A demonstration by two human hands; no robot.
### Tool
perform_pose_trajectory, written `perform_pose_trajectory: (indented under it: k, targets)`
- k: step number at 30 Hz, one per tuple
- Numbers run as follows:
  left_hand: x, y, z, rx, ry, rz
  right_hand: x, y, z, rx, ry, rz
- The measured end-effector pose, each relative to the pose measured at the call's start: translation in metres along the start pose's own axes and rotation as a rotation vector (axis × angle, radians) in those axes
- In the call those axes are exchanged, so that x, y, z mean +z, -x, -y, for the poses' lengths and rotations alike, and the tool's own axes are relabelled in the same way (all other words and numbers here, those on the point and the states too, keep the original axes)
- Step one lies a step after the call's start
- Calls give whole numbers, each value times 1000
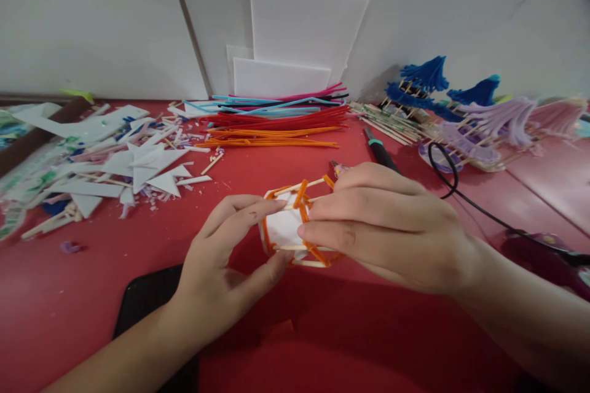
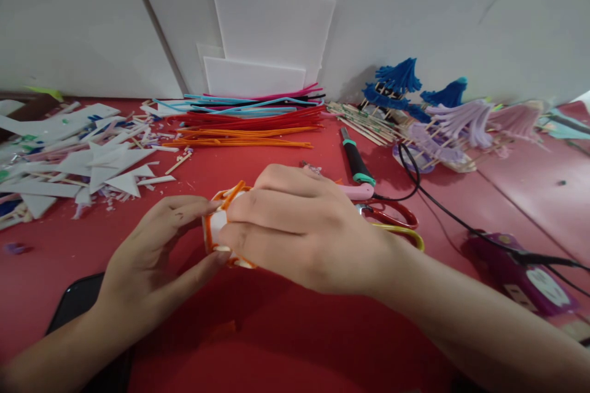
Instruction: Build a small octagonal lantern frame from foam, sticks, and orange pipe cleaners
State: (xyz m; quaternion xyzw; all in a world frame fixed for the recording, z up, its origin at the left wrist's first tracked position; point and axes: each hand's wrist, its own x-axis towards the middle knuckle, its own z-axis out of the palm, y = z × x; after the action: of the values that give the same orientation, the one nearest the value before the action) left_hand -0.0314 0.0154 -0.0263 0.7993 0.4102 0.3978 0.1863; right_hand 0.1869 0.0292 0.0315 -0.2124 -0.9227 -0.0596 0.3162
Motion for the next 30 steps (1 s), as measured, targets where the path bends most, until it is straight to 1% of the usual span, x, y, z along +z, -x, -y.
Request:
perform_pose_trajectory:
  k: [5,14,16,18,21,26,30]
  targets:
    - [0,-1,0,-5,10,0,1,-1,1,-16,-5,-19]
    - [-1,0,-1,2,37,2,-1,-2,4,34,-57,-16]
    - [0,0,-1,1,37,-11,-2,-3,6,100,-99,-54]
    - [0,1,0,3,35,-27,-2,-5,9,217,-138,-83]
    - [0,1,1,10,16,-53,-1,-7,13,348,-151,-80]
    - [0,1,-1,60,-57,-69,2,-8,16,435,-124,-43]
    - [0,0,-3,103,-98,-70,4,-7,17,471,-141,-36]
